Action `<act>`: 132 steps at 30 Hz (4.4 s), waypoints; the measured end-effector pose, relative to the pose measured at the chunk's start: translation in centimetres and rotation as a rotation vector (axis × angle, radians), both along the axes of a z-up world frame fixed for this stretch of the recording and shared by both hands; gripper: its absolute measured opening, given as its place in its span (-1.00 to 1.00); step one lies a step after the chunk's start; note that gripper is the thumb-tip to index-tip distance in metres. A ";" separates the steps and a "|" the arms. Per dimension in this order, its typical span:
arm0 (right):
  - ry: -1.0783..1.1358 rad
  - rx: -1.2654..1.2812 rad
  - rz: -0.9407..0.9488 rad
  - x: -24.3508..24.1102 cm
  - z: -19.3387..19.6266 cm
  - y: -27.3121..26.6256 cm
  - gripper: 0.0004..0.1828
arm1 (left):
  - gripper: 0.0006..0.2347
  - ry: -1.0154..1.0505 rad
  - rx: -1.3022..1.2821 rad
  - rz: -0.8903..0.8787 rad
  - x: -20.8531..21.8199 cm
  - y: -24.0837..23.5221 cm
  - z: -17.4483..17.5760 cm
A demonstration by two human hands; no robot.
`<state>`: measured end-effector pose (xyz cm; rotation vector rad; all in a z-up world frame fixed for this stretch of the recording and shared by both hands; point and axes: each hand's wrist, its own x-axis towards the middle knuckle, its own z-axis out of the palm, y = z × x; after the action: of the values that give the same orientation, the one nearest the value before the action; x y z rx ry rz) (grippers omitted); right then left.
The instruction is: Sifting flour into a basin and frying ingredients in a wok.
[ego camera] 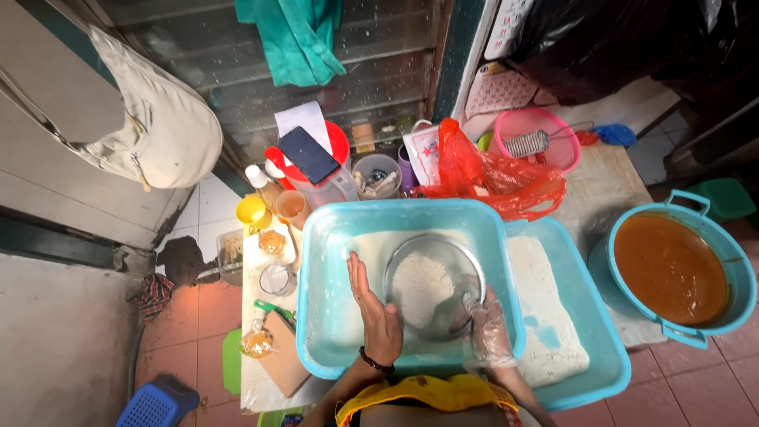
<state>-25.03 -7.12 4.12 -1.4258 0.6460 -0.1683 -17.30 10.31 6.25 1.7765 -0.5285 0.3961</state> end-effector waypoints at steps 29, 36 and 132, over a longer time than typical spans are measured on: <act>-0.028 -0.011 -0.042 -0.3 1.0 1.1 -0.33 | -0.34 0.005 -0.034 -0.025 -0.1 0.3 0.1; -0.113 -0.134 0.049 -0.6 5.6 2.5 -0.52 | -0.33 -0.016 -0.036 0.033 0.4 0.2 -0.8; -0.233 -0.237 0.126 -0.9 -1.1 0.5 -0.29 | -0.26 -0.059 -0.076 0.078 0.2 0.2 -0.6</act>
<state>-25.92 -6.60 3.01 -1.6400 0.3510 -0.3143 -17.12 10.46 5.60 1.7202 -0.4802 0.5175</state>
